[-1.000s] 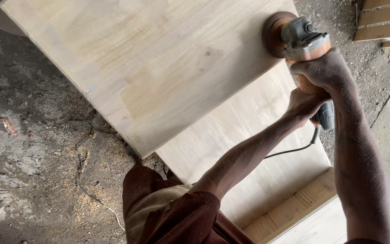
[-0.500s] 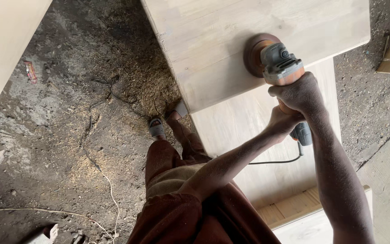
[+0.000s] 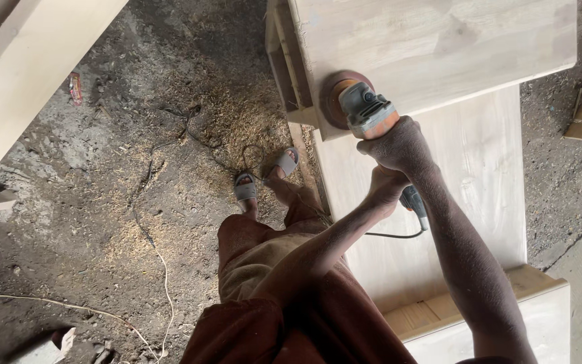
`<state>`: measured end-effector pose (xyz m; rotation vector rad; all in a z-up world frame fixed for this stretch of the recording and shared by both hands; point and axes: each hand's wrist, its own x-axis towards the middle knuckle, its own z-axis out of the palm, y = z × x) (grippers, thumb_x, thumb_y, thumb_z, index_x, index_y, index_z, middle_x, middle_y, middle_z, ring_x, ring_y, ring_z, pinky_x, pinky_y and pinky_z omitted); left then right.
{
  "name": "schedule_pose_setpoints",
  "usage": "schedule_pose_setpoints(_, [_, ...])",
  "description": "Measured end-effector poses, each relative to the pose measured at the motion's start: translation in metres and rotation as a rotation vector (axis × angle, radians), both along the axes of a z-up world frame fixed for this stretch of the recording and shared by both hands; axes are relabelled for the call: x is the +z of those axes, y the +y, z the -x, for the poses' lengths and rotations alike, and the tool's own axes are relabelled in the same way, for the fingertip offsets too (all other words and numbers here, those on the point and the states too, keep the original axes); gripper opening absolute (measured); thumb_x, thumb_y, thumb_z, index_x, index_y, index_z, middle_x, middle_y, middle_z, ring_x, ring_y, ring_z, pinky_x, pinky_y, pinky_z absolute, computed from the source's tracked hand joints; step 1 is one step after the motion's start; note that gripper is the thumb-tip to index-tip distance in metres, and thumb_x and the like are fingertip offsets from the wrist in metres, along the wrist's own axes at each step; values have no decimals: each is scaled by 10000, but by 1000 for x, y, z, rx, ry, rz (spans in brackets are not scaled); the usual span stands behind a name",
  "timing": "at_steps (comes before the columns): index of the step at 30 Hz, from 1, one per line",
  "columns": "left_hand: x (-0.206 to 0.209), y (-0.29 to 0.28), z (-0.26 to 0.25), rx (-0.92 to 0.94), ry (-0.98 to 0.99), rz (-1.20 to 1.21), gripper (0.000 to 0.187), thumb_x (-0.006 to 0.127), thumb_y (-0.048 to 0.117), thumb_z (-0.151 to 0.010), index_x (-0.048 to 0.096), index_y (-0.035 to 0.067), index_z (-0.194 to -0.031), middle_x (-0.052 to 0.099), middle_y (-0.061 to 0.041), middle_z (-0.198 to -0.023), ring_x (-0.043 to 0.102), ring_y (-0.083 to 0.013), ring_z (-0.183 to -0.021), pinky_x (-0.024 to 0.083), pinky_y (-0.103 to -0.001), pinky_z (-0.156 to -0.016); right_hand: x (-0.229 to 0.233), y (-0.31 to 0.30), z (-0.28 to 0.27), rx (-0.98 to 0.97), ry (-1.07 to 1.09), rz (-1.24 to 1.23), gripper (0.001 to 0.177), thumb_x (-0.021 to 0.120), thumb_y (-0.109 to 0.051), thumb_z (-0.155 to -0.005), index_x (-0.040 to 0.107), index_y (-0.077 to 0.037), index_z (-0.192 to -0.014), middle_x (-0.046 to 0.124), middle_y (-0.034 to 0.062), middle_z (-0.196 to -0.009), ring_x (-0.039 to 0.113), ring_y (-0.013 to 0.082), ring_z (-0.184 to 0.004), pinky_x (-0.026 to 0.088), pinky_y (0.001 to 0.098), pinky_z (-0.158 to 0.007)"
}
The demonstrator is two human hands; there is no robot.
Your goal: The person uses an angle grinder with a sanding disc to smooth the surface of a large wooden board. They move the tool across the board's surface and edges, generating sawdust, and briefly wipe the surface with their hand.
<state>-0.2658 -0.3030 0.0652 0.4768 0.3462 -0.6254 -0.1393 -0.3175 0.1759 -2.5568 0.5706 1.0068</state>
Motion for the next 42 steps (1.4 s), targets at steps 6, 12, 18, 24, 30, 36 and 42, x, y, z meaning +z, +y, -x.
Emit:
schedule_pose_setpoints(6, [8, -38, -11, -109, -46, -58, 310, 870, 192, -829, 694, 28, -1025, 733, -50, -870, 698, -106, -748, 583, -290, -632, 4, -44, -14, -76, 5, -6, 440, 866, -287, -708, 717, -12, -1018, 761, 147, -833, 761, 237, -799, 643, 384, -747])
schedule_pose_setpoints(12, [-5, -162, -58, -463, -77, -147, 473, 864, 241, -746, 642, -29, -1064, 735, -131, -894, 734, -177, -752, 620, -355, -592, 11, -175, -33, -363, -92, 8, 423, 841, -196, -742, 704, -23, -1103, 749, 147, -954, 743, 248, -897, 627, 390, -802])
schedule_pose_setpoints(18, [-7, -243, -73, -523, -160, -114, 522, 850, 259, -743, 661, -58, -1112, 748, -173, -978, 730, -225, -885, 601, -412, -841, 18, -241, -40, -488, -239, -67, 408, 796, -90, -776, 675, -42, -1163, 728, 119, -981, 735, 228, -873, 629, 395, -766])
schedule_pose_setpoints(24, [-8, -149, -57, -439, -120, -115, 506, 870, 220, -732, 621, -55, -1075, 733, -171, -972, 740, -203, -866, 630, -384, -790, 11, -159, -29, -443, -134, -27, 373, 826, -156, -766, 708, -21, -1094, 753, 132, -934, 759, 239, -858, 644, 375, -764])
schedule_pose_setpoints(30, [24, -16, -24, -190, -47, -65, 330, 838, 178, -798, 663, -27, -990, 718, -102, -777, 698, -156, -601, 569, -310, -460, 14, -32, -8, -152, -7, 3, 423, 877, -268, -697, 731, 12, -978, 767, 161, -856, 766, 249, -825, 639, 401, -764])
schedule_pose_setpoints(36, [10, 23, -6, -111, -77, -75, 362, 860, 198, -819, 667, -18, -1036, 726, -92, -866, 715, -151, -741, 610, -333, -639, 5, 17, 1, -12, 38, -9, 418, 859, -271, -731, 691, 0, -1001, 758, 146, -804, 768, 242, -767, 658, 369, -730])
schedule_pose_setpoints(42, [9, -12, -11, -233, -91, -117, 525, 889, 217, -756, 604, -46, -1109, 711, -116, -1003, 716, -165, -907, 614, -367, -845, 18, -10, 3, -240, 36, 38, 353, 825, -236, -740, 701, -18, -989, 754, 140, -837, 757, 220, -781, 653, 374, -713])
